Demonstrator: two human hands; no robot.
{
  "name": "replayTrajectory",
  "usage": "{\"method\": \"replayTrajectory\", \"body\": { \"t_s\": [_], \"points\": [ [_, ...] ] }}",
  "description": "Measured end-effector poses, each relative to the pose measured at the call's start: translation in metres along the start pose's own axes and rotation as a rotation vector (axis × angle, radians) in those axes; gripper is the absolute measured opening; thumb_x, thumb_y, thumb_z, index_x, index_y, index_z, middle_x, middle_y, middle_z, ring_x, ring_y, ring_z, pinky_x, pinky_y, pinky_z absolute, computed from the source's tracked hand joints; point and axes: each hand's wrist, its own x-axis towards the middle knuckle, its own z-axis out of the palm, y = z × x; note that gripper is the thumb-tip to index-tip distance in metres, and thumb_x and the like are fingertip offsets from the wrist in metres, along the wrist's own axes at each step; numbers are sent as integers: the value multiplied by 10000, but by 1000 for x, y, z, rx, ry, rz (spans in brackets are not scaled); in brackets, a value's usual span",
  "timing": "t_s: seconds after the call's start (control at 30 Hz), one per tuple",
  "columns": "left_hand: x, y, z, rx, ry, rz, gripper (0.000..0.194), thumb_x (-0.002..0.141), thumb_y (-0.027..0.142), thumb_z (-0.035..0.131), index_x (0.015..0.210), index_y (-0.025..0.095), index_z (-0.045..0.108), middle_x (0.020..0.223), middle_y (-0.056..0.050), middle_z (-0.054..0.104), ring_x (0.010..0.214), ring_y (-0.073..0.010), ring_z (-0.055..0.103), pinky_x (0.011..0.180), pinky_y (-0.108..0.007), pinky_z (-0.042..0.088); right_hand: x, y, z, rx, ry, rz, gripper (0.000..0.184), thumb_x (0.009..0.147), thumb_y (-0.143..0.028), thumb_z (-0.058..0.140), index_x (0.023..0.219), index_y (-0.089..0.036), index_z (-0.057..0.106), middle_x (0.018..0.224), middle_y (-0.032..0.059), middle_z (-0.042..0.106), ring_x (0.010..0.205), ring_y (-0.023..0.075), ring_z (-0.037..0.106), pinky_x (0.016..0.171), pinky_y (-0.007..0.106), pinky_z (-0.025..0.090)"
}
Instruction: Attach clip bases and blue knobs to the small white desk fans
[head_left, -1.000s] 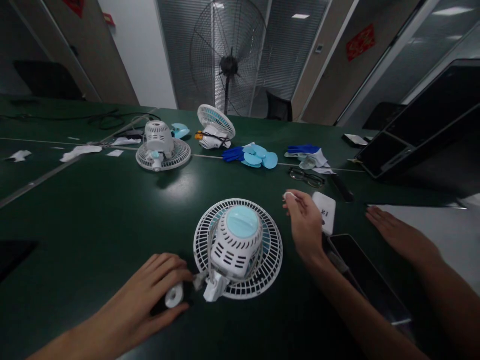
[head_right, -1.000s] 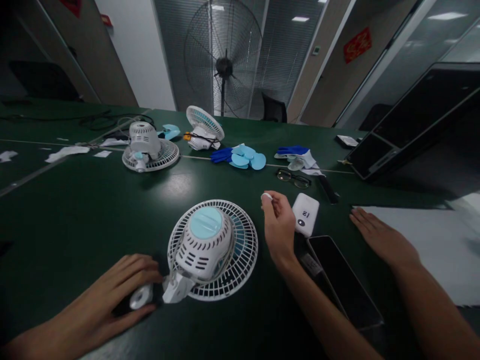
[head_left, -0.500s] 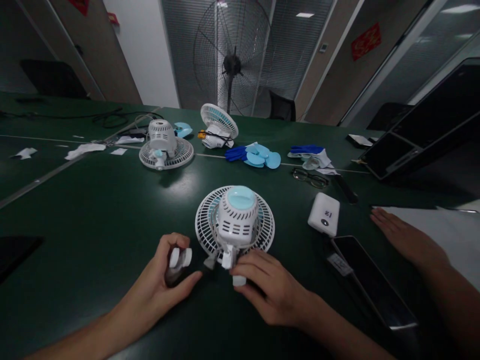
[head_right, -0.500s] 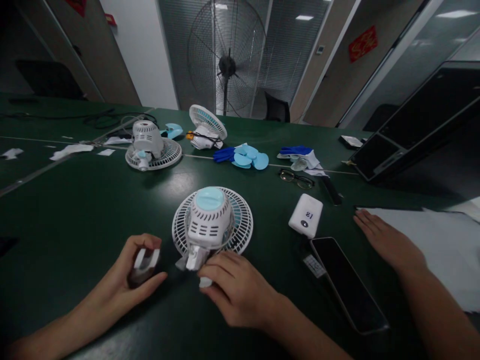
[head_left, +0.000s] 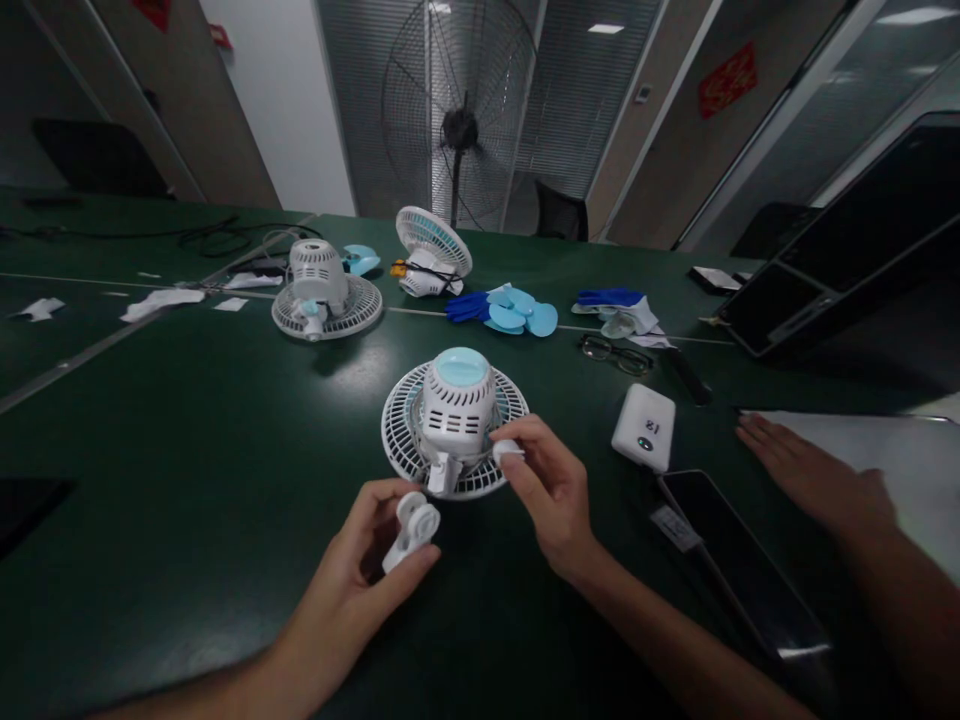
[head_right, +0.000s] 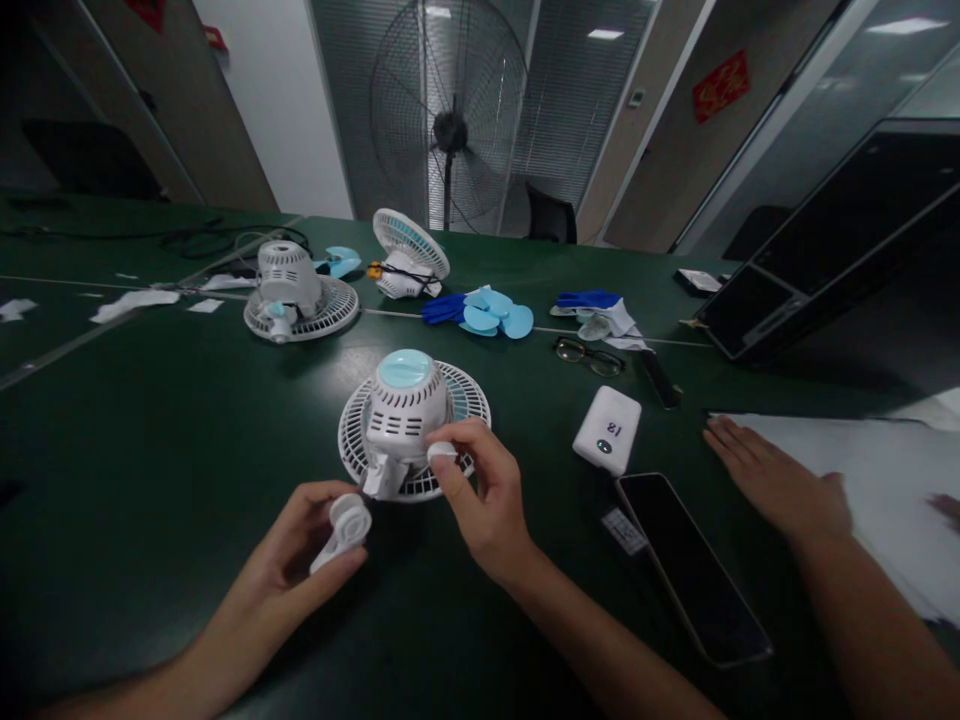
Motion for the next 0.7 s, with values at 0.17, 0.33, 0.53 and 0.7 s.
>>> {"method": "replayTrajectory", "body": {
  "t_s": [0.17, 0.33, 0.53, 0.7],
  "points": [
    [4, 3, 12, -8, 42, 16, 398, 901, 455, 765, 1180, 261, 560, 1021, -27, 667, 899, -213, 649, 742, -285, 552, -5, 7, 6, 23, -50, 40, 153, 1016, -340, 610, 1106, -255, 698, 1003, 40, 666, 929, 207, 642, 794, 322, 527],
    [5, 3, 14, -56, 64, -24, 386, 897, 467, 763, 1144, 262, 549, 952, -8, 656, 810, -192, 639, 661, -259, 534, -10, 6, 6, -8, -101, 20, 162, 1010, -334, 621, 1128, -257, 700, 1023, 45, 695, 933, 213, 656, 811, 335, 532],
    [9, 6, 16, -33, 126, 32, 370, 902, 464, 746, 1112, 246, 534, 934, -6, 631, 811, -191, 647, 679, -271, 550, -12, 3, 7, -38, -176, -47, 192, 1037, -329, 553, 1132, -246, 698, 1026, 63, 705, 951, 232, 667, 846, 368, 532],
    [17, 6, 19, -61, 161, 42, 382, 921, 449, 728, 1164, 246, 514, 1038, -18, 639, 906, -195, 658, 774, -293, 574, -14, 1, 11, -62, -211, -91, 171, 1034, -292, 561, 1147, -253, 684, 1016, 54, 702, 942, 222, 670, 847, 362, 527]
  ]
}}
